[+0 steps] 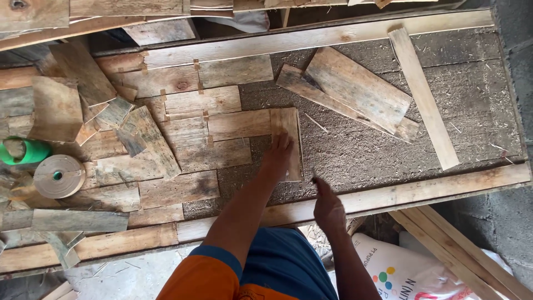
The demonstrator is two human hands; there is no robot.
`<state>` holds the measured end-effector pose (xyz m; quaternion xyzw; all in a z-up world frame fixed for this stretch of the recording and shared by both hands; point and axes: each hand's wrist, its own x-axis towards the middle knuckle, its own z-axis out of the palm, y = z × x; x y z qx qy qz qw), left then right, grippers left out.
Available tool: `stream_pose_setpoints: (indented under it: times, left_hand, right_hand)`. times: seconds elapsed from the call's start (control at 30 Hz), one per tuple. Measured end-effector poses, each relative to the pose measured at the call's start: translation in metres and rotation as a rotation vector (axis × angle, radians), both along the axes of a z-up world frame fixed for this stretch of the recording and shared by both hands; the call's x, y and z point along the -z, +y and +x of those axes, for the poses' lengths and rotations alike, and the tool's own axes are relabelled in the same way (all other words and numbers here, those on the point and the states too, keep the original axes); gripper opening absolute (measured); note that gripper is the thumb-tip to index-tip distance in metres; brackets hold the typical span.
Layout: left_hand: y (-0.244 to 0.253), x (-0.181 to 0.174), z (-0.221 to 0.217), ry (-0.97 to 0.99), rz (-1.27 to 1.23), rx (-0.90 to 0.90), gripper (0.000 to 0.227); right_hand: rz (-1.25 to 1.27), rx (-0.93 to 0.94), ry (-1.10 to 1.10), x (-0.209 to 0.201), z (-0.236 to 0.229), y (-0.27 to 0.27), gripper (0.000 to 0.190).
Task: Arrange and cut thin wood veneers to fit into a panel pattern.
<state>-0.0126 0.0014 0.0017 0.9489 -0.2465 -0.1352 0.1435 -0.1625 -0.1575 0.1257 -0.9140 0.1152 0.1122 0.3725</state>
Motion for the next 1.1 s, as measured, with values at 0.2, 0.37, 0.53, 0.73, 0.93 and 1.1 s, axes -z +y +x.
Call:
stream_pose_setpoints:
  times: [0.2, 0.37, 0.53, 0.73, 0.93, 1.1]
  left_hand:
    - [0.010, 0.019, -0.034, -0.159, -0.179, -0.117, 0.059]
    - [0.029, -0.012, -0.058, -0.154, -0.103, -0.131, 0.069]
    - [0.038, -0.042, -0.064, 0.059, -0.044, -0.111, 0.084]
    - [0.037, -0.033, -0.049, 0.104, 0.087, -0.080, 0.088]
    - [0.035, -0.065, -0.046, 0.337, 0.176, -0.065, 0.105]
    - [0.037, -0.047, -0.047, 0.329, 0.150, -0.049, 0.110]
  right_hand:
    - [-0.384, 0.248, 0.276, 0.041, 0.052, -0.042, 0.081]
    - [-0.511, 0.253, 0.124, 0.079, 0.074, -0.065, 0.090]
    - [-0.722, 0.188, -0.017, 0.065, 0.128, -0.043, 0.072]
    - [-0.481, 0.060, -0.091, 0.086, 0.184, -0.031, 0.049]
    - [-0.347, 0.076, -0.030, 0.123, 0.191, -0.044, 0.022]
    - [-0.201, 0.095, -0.017, 0.119, 0.180, -0.036, 0.022]
